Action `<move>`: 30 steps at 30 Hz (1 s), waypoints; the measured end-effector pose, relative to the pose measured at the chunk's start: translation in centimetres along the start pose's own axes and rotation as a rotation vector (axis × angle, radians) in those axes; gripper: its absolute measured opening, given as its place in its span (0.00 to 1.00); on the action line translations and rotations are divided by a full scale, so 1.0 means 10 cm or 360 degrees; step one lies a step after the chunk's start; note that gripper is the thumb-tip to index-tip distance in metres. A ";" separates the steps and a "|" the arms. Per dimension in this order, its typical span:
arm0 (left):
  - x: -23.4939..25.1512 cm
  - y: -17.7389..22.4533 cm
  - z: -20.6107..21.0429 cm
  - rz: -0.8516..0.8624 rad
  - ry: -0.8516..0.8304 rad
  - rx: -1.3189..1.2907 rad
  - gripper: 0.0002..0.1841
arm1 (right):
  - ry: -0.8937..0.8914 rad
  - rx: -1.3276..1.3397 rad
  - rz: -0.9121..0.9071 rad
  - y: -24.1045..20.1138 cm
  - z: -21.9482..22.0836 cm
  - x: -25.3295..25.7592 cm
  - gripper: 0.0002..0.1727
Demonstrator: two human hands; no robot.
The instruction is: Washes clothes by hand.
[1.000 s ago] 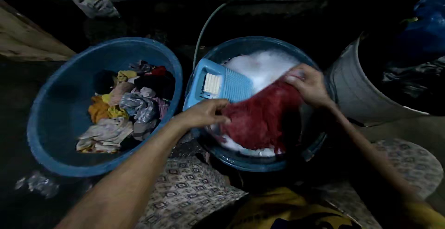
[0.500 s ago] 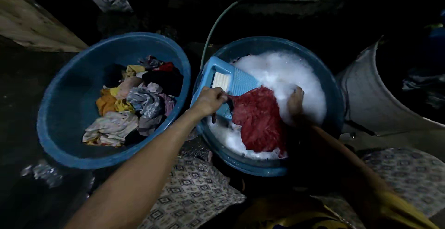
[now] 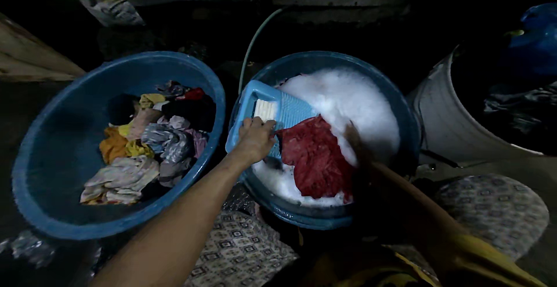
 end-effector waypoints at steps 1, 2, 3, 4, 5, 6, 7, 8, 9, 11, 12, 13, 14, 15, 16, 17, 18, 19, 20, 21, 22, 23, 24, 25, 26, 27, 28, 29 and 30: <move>0.00 0.04 0.00 0.0044 0.0030 -0.0022 0.26 | -0.0069 0.0013 -0.0031 -0.07 -0.08 -0.19 0.24; 0.01 0.08 0.00 0.0104 0.0047 -0.0029 0.25 | -0.0091 0.0067 -0.0112 -0.06 -0.10 -0.31 0.24; 0.02 0.13 0.01 0.0153 0.0045 -0.0025 0.24 | -0.0148 0.0118 -0.0183 -0.05 -0.09 -0.43 0.24; 0.04 0.15 0.04 0.0180 0.0028 -0.0009 0.23 | -0.0260 0.0025 -0.0300 -0.05 -0.07 -0.56 0.24; 0.06 0.17 0.07 0.0181 -0.0003 0.0005 0.23 | -0.0369 -0.0078 -0.0397 -0.03 -0.05 -0.68 0.24; 0.09 0.19 0.09 0.0166 -0.0035 0.0011 0.23 | -0.0486 -0.0089 -0.0404 0.06 -0.04 -0.76 0.25; 0.11 0.21 0.12 0.0138 -0.0065 0.0020 0.23 | -0.0608 -0.0047 -0.0329 0.21 -0.05 -0.81 0.26; 0.15 0.22 0.15 0.0111 -0.0085 0.0046 0.23 | -0.0706 -0.0090 -0.0272 0.39 -0.04 -0.79 0.28; 0.19 0.24 0.17 0.0088 -0.0100 0.0082 0.22 | -0.0798 -0.0205 -0.0262 0.56 0.00 -0.71 0.31; 0.25 0.29 0.18 0.0068 -0.0137 0.0161 0.22 | -0.0915 -0.0449 -0.0377 0.56 0.03 -0.64 0.33; 0.26 0.33 0.18 0.0067 -0.0152 0.0196 0.21 | -0.0906 -0.0499 -0.0429 0.50 0.02 -0.65 0.32; 0.28 0.36 0.18 0.0073 -0.0161 0.0228 0.21 | -0.0835 -0.0479 -0.0428 0.44 -0.02 -0.69 0.30; 0.28 0.39 0.18 0.0086 -0.0156 0.0247 0.20 | -0.0662 -0.0408 -0.0425 0.31 -0.10 -0.74 0.29; 0.28 0.41 0.18 0.0112 -0.0134 0.0256 0.20 | -0.0398 -0.0338 -0.0521 0.17 -0.16 -0.76 0.26; 0.28 0.42 0.18 0.0142 -0.0107 0.0260 0.19 | -0.0154 -0.0325 -0.0661 0.05 -0.18 -0.80 0.23; 0.27 0.42 0.17 0.0171 -0.0075 0.0266 0.18 | -0.0094 -0.0373 -0.0681 0.01 -0.17 -0.85 0.22; 0.27 0.42 0.16 0.0178 -0.0065 0.0267 0.17 | -0.0190 -0.0410 -0.0591 0.04 -0.13 -0.91 0.24; 0.27 0.41 0.15 0.0182 -0.0069 0.0245 0.16 | -0.0363 -0.0434 -0.0470 0.14 -0.08 -0.96 0.25; 0.27 0.40 0.15 0.0185 -0.0075 0.0192 0.14 | -0.0552 -0.0457 -0.0343 0.27 -0.04 -1.00 0.28; 0.26 0.39 0.15 0.0185 -0.0073 0.0088 0.13 | -0.0691 -0.0413 -0.0227 0.38 -0.05 -1.04 0.29; 0.26 0.39 0.15 0.0162 -0.0067 -0.0068 0.12 | -0.0784 -0.0308 -0.0159 0.46 -0.08 -1.03 0.29; 0.25 0.38 0.14 0.0115 -0.0085 -0.0251 0.12 | -0.0875 -0.0231 -0.0144 0.49 -0.09 -0.99 0.28; 0.24 0.37 0.14 0.0078 -0.0107 -0.0429 0.13 | -0.0938 -0.0128 -0.0172 0.52 -0.09 -0.92 0.26; 0.22 0.36 0.14 0.0047 -0.0128 -0.0588 0.14 | -0.0980 0.0040 -0.0166 0.48 -0.13 -0.87 0.23; 0.20 0.35 0.14 0.0013 -0.0155 -0.0709 0.15 | -0.1000 0.0254 -0.0091 0.45 -0.17 -0.81 0.20; 0.19 0.32 0.14 -0.0038 -0.0180 -0.0793 0.16 | -0.0990 0.0476 0.0015 0.37 -0.25 -0.78 0.18; 0.18 0.28 0.14 -0.0087 -0.0195 -0.0818 0.17 | -0.0952 0.0677 0.0087 0.30 -0.31 -0.71 0.18; 0.17 0.25 0.14 -0.0123 -0.0202 -0.0777 0.18 | -0.0912 0.0856 0.0073 0.27 -0.34 -0.62 0.18; 0.14 0.23 0.13 -0.0146 -0.0217 -0.0702 0.18 | -0.0911 0.0994 0.0011 0.24 -0.37 -0.55 0.20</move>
Point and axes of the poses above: each hand's wrist, its own x-axis towards the middle knuckle, its own z-axis out of the palm, y = z × x, the point moved 6 cm from there along x, towards the middle knuckle, and after that the axes turned 1 degree about -z, right-handed, at the moved point
